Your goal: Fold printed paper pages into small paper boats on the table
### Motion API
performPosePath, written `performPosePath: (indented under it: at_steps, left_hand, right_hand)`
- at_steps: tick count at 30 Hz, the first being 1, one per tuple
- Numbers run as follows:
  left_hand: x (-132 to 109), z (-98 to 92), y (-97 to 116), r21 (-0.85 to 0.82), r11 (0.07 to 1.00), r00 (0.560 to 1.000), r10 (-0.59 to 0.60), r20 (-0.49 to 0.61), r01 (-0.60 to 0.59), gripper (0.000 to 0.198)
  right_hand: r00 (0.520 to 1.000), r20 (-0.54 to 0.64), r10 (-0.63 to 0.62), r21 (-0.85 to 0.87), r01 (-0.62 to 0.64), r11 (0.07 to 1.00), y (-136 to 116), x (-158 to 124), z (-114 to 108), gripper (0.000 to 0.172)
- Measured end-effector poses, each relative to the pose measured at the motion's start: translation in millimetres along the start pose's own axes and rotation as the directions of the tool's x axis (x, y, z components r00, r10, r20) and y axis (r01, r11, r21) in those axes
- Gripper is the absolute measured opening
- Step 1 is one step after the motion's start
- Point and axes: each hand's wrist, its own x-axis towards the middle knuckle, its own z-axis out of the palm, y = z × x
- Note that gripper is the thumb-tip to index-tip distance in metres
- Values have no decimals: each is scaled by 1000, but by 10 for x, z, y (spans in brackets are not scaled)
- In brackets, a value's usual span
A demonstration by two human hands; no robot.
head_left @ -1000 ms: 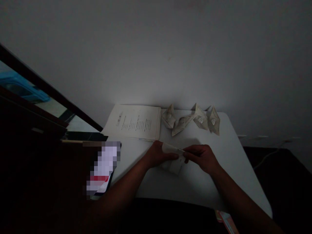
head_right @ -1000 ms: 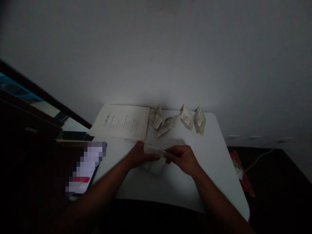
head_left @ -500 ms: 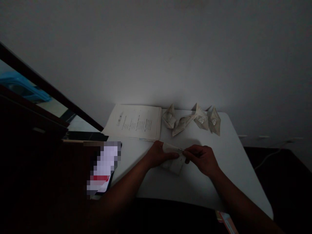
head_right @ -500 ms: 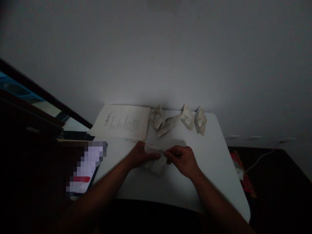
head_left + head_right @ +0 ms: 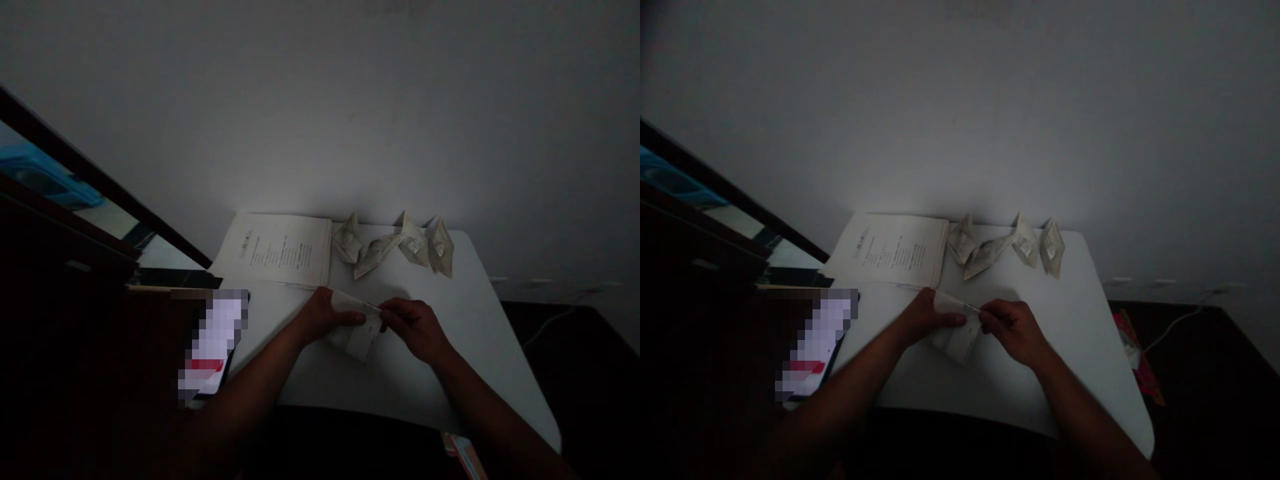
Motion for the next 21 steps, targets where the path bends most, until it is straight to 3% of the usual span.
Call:
performPosePath:
  at_steps: [5,11,14,18,21]
  left_hand:
    - [-10,9,17,2,1000,999,8,31,-8,31]
    - [-12,13,2,42,998,998,39,55,-41,32]
    - [-14,16,-14,16,999,997,44,71,-45,33]
    - [-17,20,-24,-17,999,997,52,62,-51,33]
    - [-16,18,-27,16,998,995,66,69,-67,32]
  right_hand:
    - [993,24,-112,-291,114,950,-53,-5,19,36]
    - [947,19,-319,-578,271,770,-75,-13,42,42]
    - [947,2,-320,-564,265,782,-76,-17,50,42]
    - [979,-1,-202,-392,186,901,-67,-13,45,38]
    - [991,-1,-134,-330,126,936,-67,2,47,36]
